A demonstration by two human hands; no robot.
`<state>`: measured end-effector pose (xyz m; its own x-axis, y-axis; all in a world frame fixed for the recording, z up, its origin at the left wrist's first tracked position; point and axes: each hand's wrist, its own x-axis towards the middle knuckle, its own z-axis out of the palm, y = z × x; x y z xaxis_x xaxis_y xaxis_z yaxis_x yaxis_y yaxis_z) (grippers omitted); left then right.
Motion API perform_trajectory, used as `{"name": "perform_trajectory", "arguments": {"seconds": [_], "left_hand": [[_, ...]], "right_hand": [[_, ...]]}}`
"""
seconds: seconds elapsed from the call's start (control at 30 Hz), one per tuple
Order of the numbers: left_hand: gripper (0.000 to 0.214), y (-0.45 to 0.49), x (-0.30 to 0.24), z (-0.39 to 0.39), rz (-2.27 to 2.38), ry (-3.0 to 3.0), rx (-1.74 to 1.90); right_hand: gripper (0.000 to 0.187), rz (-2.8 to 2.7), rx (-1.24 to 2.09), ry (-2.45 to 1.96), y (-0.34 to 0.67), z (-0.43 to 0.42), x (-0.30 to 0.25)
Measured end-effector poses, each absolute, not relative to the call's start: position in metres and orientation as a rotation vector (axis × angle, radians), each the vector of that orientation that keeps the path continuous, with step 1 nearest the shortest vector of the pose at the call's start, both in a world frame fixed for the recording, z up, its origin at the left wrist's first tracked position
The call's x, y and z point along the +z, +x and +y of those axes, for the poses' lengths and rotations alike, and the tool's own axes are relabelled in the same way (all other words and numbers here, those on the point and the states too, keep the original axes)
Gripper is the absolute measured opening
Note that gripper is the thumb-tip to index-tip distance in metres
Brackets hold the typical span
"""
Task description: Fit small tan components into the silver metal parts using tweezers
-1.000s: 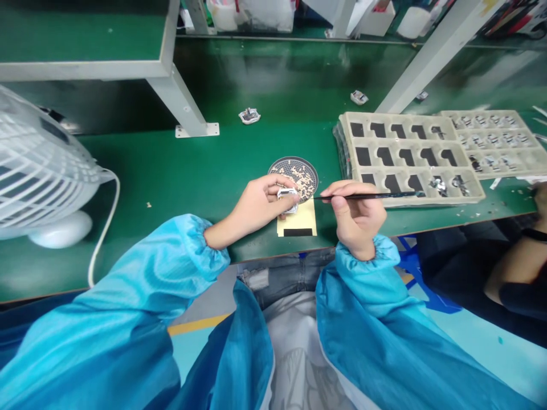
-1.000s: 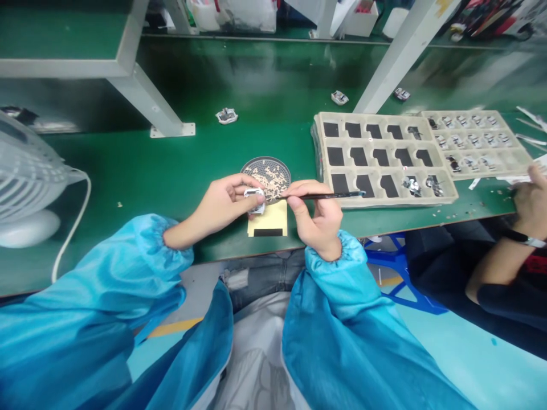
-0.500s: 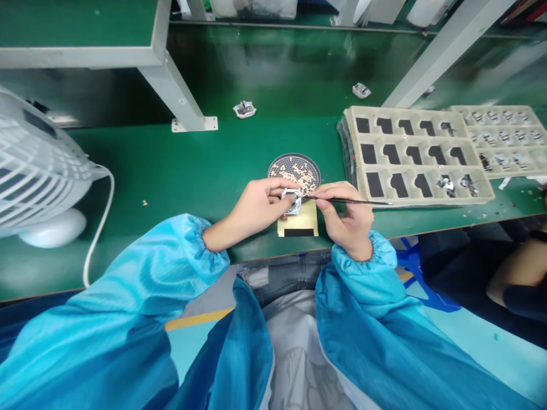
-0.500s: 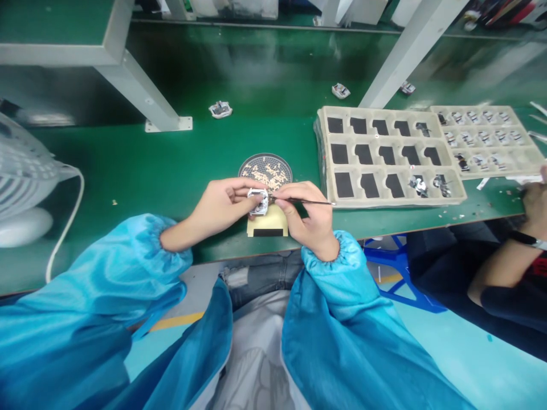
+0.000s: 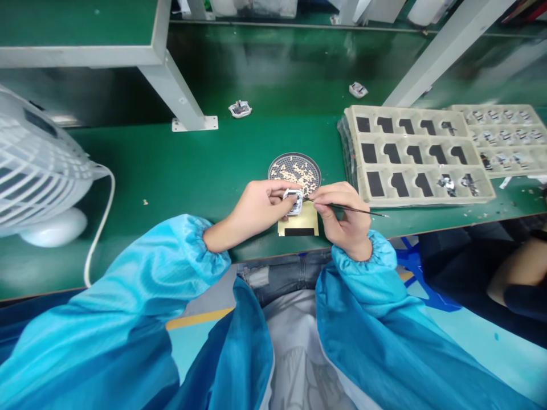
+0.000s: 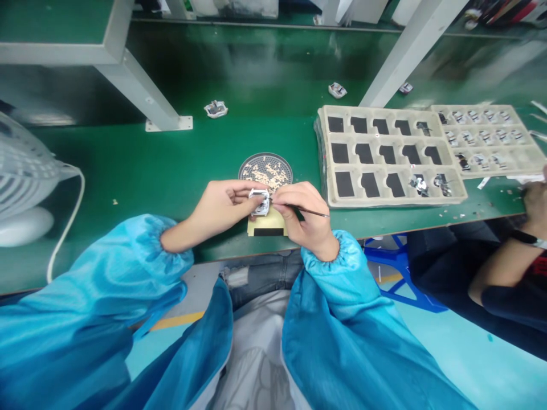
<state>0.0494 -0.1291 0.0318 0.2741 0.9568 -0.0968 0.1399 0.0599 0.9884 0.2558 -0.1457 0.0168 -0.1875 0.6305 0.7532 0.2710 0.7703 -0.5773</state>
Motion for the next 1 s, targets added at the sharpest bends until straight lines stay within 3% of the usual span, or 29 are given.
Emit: {"name": "perform_trajectory", "arguments": {"seconds": [0.67, 1.0], "left_hand": [[0.031, 0.0505, 0.0345, -0.1303, 1.124, 1.378, 0.864], [0.035, 0.0497, 0.0406, -0.1296, 1.074, 1.370, 0.874]], "right_hand": [[0.013, -1.824, 0.367, -0.762, 0.2550, -0.1455, 0.0154], [0.012, -1.669, 0.556, -0.771, 0.2563, -0.1505, 0.0111]]}}
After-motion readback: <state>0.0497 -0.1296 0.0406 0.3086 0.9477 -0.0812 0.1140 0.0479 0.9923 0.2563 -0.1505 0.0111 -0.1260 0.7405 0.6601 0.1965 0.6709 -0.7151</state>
